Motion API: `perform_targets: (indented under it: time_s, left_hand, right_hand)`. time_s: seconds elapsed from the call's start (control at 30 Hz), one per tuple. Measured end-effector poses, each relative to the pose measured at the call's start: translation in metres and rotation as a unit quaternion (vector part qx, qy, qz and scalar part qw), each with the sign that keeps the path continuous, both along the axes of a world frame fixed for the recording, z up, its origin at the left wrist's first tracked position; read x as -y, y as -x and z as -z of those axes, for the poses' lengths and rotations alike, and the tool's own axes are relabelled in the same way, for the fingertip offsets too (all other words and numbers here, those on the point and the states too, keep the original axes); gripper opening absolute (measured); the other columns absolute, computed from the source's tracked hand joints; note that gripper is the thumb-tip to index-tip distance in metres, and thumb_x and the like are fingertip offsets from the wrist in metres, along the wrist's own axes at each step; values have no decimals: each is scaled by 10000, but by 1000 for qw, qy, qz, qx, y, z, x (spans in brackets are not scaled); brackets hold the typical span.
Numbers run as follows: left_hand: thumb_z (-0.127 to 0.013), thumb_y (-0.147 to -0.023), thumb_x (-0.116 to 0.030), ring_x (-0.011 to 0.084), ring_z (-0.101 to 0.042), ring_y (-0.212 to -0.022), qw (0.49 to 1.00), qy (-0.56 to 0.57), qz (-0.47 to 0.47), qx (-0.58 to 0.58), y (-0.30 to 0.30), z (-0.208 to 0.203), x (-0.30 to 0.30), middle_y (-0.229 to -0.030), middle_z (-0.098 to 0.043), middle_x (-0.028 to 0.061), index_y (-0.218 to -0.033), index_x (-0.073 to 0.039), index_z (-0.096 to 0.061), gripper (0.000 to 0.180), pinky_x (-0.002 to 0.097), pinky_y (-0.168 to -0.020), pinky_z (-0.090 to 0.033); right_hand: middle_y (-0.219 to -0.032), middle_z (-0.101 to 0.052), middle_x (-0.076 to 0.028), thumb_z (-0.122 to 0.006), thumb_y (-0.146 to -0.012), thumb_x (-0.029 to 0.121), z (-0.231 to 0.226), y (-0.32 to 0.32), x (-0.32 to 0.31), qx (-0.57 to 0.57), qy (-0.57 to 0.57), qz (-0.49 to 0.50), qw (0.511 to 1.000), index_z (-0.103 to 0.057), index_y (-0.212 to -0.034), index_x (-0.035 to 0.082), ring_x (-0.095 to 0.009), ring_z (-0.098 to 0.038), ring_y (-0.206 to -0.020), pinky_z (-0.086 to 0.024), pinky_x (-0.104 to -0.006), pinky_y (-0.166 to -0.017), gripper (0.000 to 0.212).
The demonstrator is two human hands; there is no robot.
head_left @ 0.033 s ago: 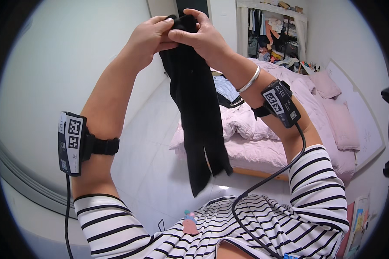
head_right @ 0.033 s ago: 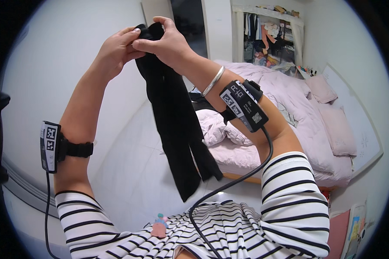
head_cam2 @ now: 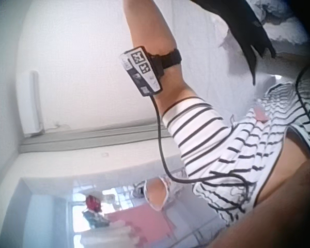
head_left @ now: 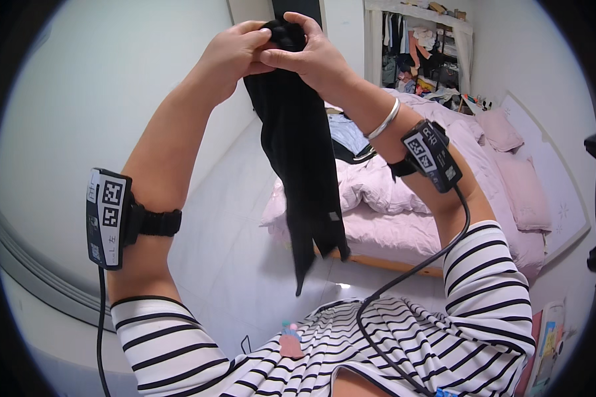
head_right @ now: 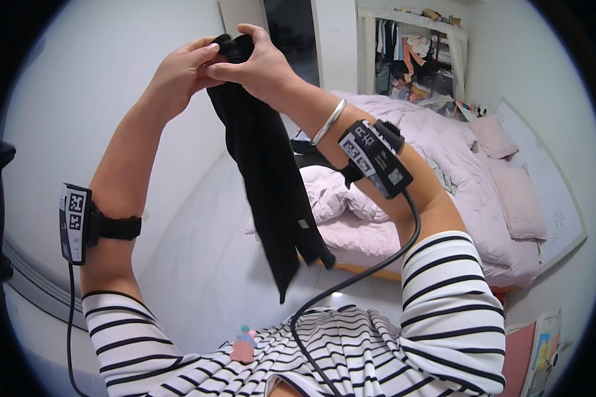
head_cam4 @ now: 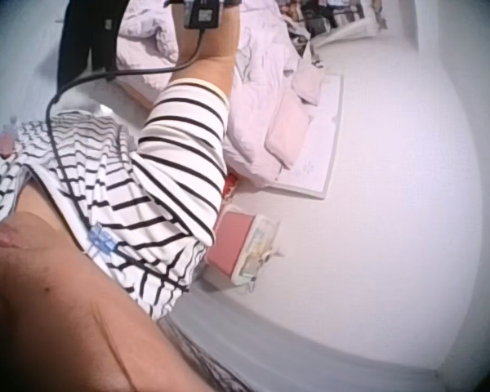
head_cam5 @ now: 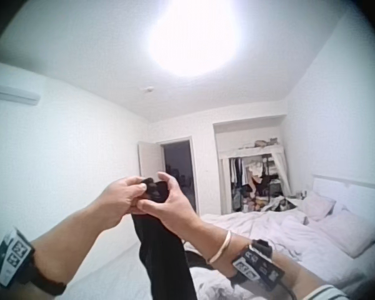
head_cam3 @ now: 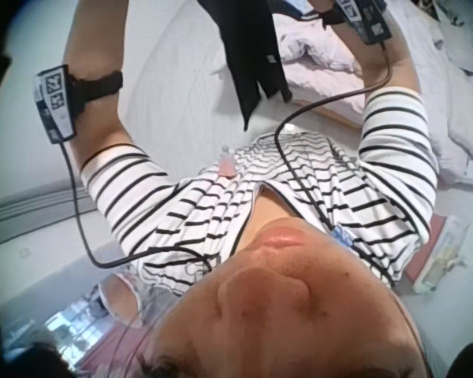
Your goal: The person moves around a cluttered room, picks up a hula hoop and a water bottle, then wipes a blue stool with a cloth. They later fold several garments on a bed, including a light-colored top, a black top, and a gray shirt, placing the folded items on the bed.
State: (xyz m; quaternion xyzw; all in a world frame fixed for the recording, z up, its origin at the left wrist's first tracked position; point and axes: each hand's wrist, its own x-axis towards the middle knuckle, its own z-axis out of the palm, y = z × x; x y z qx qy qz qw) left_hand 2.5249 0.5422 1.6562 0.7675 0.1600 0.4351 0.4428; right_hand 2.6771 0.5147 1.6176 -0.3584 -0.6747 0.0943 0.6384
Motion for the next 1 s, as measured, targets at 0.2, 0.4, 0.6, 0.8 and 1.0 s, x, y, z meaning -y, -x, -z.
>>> perform_targets:
  time_s: [0.2, 0.4, 0.6, 0.8, 1.0]
  left_hand:
    - [-623, -800, -378, 253, -447, -1144, 816, -519, -252, -37, 30, 11, -26, -1232, -451, 163, -1305, -45, -377, 653, 349, -919, -407]
    - [-624, -772, -448, 275, -543, -1034, 982, 180, 49, -2, 44, 66, -49, -1149, -525, 205, -1215, -6, -464, 646, 410, -944, -400]
    - [-595, -842, -243, 197, -569, -977, 989, 93, 106, 48, 24, 30, -39, -1034, -604, 107, -1080, -32, -572, 319, 302, -907, -439]
    - [-563, -858, -216, 175, -592, -939, 988, 7, 150, 38, 16, 18, -47, -980, -621, 115, -1107, -27, -548, 313, 307, -834, -488]
    - [-464, -908, -268, 184, -568, -1016, 915, 52, 383, 115, 29, 55, -59, -1034, -614, 96, -1115, -54, -562, 313, 299, -850, -476]
  right_hand:
    - [-1048, -556, -102, -685, -757, 120, -3, -20, 5, -68, 38, -161, 984, -468, -1195, 55, -198, -571, -943, -491, -246, -790, 493]
    - [-968, -583, -94, -631, -760, -2, -31, -42, 15, -140, 80, -355, 921, -479, -1140, 36, -213, -592, -883, -510, -333, -792, 410]
    - [-1050, -588, -149, -598, -810, 83, -47, -59, 57, -71, 122, -287, 948, -499, -1137, -24, -258, -600, -927, -506, -361, -822, 358]
    - [-1085, -581, -163, -579, -848, 225, -49, -77, 77, -102, 304, -323, 890, -507, -1140, -30, -241, -601, -939, -496, -357, -847, 394]
    - [-1047, -580, -145, -545, -862, 232, -70, -79, 106, -48, 159, -293, 942, -527, -1104, -9, -217, -592, -902, -489, -344, -810, 342]
